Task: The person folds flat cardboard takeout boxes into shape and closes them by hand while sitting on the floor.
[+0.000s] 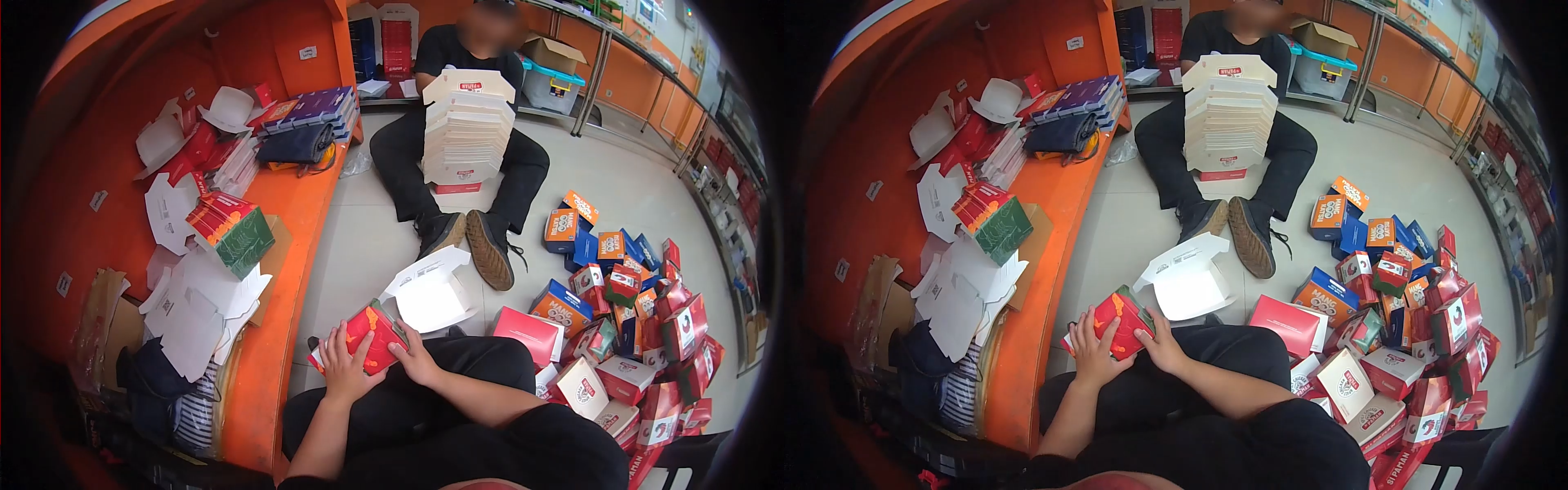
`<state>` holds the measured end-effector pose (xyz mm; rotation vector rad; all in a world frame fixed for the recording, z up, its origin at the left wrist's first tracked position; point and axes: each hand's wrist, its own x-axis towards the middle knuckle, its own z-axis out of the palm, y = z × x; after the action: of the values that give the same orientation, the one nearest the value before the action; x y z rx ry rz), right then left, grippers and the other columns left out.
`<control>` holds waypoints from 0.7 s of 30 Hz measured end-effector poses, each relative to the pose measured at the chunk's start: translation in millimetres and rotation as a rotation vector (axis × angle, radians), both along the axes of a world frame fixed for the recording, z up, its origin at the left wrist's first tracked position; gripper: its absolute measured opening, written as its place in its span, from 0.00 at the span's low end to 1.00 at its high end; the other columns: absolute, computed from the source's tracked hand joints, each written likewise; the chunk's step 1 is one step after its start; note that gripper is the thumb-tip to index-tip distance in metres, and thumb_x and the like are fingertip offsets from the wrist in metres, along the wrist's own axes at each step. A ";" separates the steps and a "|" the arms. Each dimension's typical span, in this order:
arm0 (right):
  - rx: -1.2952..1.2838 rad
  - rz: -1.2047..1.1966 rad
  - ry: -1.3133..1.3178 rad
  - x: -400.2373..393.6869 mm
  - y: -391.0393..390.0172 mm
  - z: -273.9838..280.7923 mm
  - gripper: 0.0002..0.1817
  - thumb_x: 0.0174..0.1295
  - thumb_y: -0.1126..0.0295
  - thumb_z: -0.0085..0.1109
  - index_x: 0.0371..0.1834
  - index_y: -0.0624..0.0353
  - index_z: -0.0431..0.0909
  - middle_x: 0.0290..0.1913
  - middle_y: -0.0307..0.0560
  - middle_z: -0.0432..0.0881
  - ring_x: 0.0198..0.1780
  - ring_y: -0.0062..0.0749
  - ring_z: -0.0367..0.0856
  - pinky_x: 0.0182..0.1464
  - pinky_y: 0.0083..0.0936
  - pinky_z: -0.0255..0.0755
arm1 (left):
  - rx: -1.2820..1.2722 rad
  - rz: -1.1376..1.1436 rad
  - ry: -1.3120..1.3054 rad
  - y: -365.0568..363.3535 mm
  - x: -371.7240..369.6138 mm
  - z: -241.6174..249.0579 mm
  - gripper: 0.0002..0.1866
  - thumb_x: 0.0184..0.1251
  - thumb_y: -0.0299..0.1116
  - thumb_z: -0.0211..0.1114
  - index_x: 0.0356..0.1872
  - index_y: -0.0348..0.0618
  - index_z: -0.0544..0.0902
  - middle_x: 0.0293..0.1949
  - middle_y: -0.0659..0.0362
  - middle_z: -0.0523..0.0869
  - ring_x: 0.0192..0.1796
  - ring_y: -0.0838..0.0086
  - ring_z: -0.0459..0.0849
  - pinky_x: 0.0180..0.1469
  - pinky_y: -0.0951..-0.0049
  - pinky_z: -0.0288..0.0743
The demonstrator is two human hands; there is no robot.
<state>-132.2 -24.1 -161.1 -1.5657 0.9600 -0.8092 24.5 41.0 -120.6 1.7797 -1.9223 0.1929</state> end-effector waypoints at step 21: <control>0.018 0.002 -0.054 -0.1 -4.5 -0.4 0.38 0.58 0.55 0.60 0.64 0.65 0.54 0.61 0.65 0.60 0.64 0.49 0.60 0.64 0.35 0.57 | 0.008 -0.024 0.040 0.6 4.6 -0.9 0.46 0.34 0.51 0.74 0.63 0.60 0.64 0.66 0.41 0.56 0.66 0.43 0.56 0.61 0.36 0.49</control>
<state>-132.3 -28.7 -161.5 -1.5212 0.9244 -0.8354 29.0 41.6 -121.5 1.7511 -1.9183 0.1408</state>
